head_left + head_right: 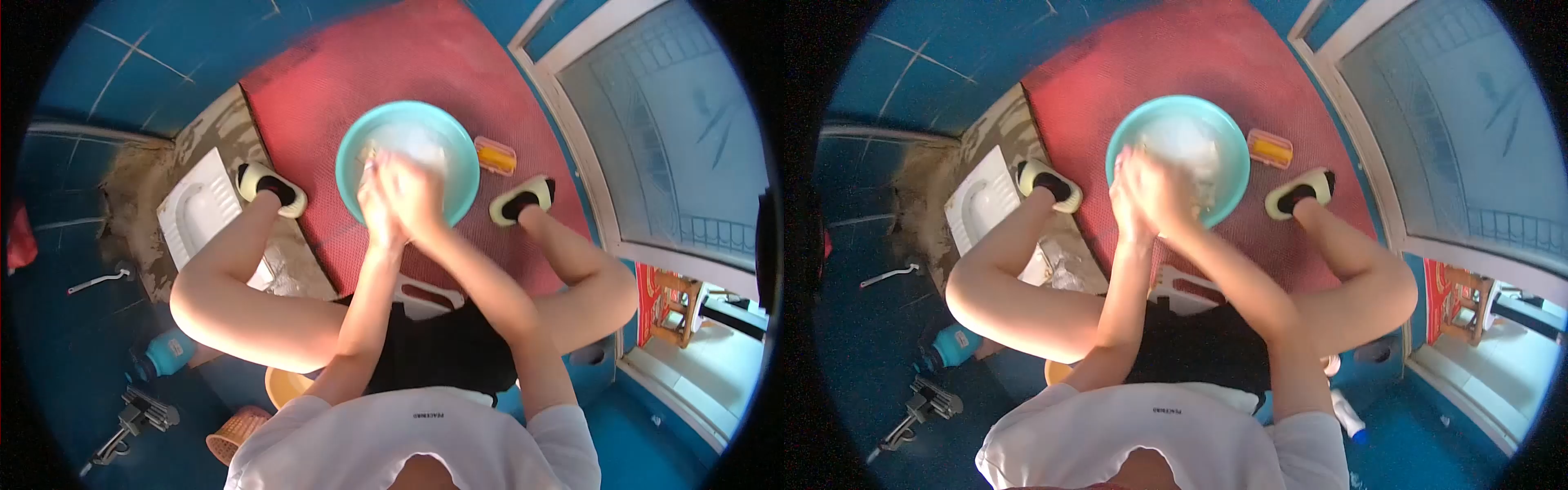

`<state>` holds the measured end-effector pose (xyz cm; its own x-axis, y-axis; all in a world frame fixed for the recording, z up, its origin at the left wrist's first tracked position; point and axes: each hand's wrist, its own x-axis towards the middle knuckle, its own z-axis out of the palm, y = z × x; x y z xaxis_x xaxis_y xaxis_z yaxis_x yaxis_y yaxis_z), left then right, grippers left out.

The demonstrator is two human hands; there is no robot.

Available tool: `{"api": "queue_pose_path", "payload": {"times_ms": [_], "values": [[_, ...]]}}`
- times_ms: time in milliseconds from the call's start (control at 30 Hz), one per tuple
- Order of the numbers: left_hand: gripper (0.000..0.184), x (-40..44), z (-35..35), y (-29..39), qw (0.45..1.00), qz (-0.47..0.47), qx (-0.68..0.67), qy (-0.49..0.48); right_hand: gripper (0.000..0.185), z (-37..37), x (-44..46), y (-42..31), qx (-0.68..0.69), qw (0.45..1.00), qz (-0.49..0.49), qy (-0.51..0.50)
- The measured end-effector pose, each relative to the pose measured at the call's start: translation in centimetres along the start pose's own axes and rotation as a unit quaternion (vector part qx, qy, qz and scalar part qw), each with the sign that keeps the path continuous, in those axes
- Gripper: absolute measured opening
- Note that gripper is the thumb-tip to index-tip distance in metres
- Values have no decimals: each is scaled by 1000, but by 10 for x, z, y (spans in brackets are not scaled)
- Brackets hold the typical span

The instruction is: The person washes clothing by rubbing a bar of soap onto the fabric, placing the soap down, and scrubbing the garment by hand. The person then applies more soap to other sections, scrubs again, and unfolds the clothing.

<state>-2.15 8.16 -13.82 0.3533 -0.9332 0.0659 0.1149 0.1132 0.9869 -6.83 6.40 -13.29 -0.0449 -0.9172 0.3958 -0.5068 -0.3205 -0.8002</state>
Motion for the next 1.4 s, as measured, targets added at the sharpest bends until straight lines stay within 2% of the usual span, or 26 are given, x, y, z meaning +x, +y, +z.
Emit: {"api": "queue_pose_path", "payload": {"times_ms": [33, 67, 100, 133, 167, 233, 300, 333, 400, 433, 467, 500, 533, 567, 600, 633, 700, 833, 900, 1000, 1100, 1200, 1267, 1300, 1367, 1400], "values": [[33, 7, -9, -22, 937, 214, 265, 75, 23, 1, -12, -14, 1, 997, -79, 5], [34, 8, -24, -46, 946, 89, 310, -26, 21, -3, -18, -25, 10, 995, -102, -3], [35, 4, -19, -34, 977, -37, 203, -48, 19, -6, -12, -19, 5, 997, -72, -17], [36, 0, -13, -21, 980, -165, 101, -42, 18, -7, 3, -4, 5, 999, 25, -35], [37, -10, 10, 15, 948, -275, -152, 47, 17, -7, 13, 10, 4, 997, 74, -36], [39, -9, 5, 8, 955, -243, -165, 41, 14, -5, 2, 11, 10, 998, 52, -31], [36, -2, -14, -12, 898, -231, -372, 53, 11, -4, -31, -12, 3, 994, -104, -20], [36, 3, -14, -18, 986, -143, 52, -67, 10, -6, -31, -12, -1, 994, -109, -25], [38, -3, -1, -14, 974, -173, 135, -53, 8, -4, -4, 19, -4, 998, 40, -48], [37, -11, 16, 16, 929, -289, -216, 78, 8, -2, 3, 32, -4, 996, 75, -44], [32, -8, 10, 17, 921, -284, -252, 91, 8, 4, -3, 41, 0, 997, 70, -39], [32, -3, -4, -10, 978, -183, 74, -71, 8, 58, -39, 111, 12, 997, -47, 63], [31, 2, -18, -36, 909, -19, 392, -140, 8, 100, -67, 169, 21, 986, -98, 135], [32, 2, -10, -14, 975, -134, 159, -79, 8, 44, -34, 82, -13, 993, -106, 44], [33, 0, -3, 9, 966, -243, -84, -11, 17, -18, 5, -19, -45, 991, -118, -48], [35, -1, 1, 20, 885, -335, -319, 57, 24, -14, 15, 6, -9, 997, 41, -69], [33, -2, 4, 21, 907, -331, -258, 43, 23, -25, 37, 29, -75, 991, 108, -21], [16, 11, 0, 46, 851, -369, -371, 51, 34, -45, 28, 42, 76, 989, 125, 22], [14, 14, -6, 40, 844, -385, -373, 24, 36, -60, 28, 45, 153, 962, 223, -29], [16, 15, -18, 31, 863, -359, -352, -40, 36, -68, 22, 58, 209, 936, 268, -94], [18, 19, -19, 43, 872, -362, -329, 5, 28, -73, 17, 83, 205, 882, 355, -234], [20, 26, -32, 37, 879, -344, -328, 32, 27, -74, 4, 162, 157, 920, 332, -133], [16, 26, -32, 43, 901, -317, -297, 13, 22, -84, -1, 217, -70, 974, 213, -35], [14, 26, -29, 44, 916, -301, -265, 12, 22, -93, 0, 228, -70, 973, 215, -32], [10, 26, -41, 21, 927, -276, -248, -50, 28, -106, 3, 245, -372, 882, 253, -141], [11, 27, -38, 21, 935, -247, -232, -108, 32, -114, 8, 246, -391, 854, 277, -201]]}}
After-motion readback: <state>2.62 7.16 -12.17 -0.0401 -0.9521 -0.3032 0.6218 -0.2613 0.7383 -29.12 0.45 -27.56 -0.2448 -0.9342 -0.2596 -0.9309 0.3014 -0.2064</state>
